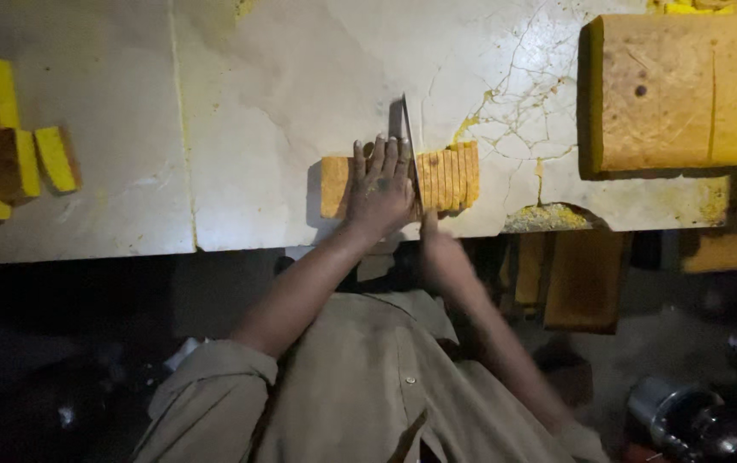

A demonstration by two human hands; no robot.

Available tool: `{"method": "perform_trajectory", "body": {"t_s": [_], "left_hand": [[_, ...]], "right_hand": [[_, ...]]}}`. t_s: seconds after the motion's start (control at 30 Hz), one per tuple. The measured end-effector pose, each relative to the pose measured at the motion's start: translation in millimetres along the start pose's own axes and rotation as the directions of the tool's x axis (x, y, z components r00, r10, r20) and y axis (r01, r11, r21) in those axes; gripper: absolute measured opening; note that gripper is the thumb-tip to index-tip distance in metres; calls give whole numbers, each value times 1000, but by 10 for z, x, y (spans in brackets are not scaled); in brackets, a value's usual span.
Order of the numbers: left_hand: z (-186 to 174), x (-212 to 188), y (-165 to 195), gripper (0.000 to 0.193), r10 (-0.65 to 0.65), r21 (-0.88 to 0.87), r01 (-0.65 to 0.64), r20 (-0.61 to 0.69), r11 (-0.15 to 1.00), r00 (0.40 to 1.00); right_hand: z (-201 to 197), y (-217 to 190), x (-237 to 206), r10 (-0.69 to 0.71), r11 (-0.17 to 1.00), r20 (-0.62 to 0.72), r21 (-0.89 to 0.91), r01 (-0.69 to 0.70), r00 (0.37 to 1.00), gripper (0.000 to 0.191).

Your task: The person unwraps a yellow rectangular block from newspaper, flips it, and uses a long knife to slice it into thin strips. The person repeatedly cuts the block into uniform slices and stacks them on the table.

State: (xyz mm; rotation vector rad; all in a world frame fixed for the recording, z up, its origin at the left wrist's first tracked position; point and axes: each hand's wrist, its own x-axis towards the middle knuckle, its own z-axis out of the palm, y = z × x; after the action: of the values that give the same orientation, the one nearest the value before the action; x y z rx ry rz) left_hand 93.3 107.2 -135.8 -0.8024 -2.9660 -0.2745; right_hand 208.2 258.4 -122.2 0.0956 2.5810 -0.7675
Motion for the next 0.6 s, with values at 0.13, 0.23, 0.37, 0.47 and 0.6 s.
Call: {"method": "perform_trajectory", "body": {"t_s": [0.13, 0.23, 0.37, 0.47, 0.6], "left_hand": [[-91, -2, -61, 69, 5, 114, -4, -3, 993, 1000], [-190, -9, -68, 69, -19, 34, 15, 117, 999, 993], [-198, 23, -69, 71, -32, -31, 37, 164, 999, 986], [-119, 24, -88, 71, -17, -18, 19, 141, 1000, 990], [-44, -23, -98, 71, -24, 25, 23, 66, 999, 998]], "right_hand": [[-481, -562, 338, 116, 988, 24, 99, -118, 993, 80], [-536, -694, -45, 154, 987, 80, 21, -156, 985, 87], [-217, -269, -845, 209, 972, 300, 39, -231, 931, 108], [165, 8, -725, 211, 970, 206, 76, -230, 956, 97], [87, -125, -20, 122, 992, 104, 32, -126, 987, 83]]}}
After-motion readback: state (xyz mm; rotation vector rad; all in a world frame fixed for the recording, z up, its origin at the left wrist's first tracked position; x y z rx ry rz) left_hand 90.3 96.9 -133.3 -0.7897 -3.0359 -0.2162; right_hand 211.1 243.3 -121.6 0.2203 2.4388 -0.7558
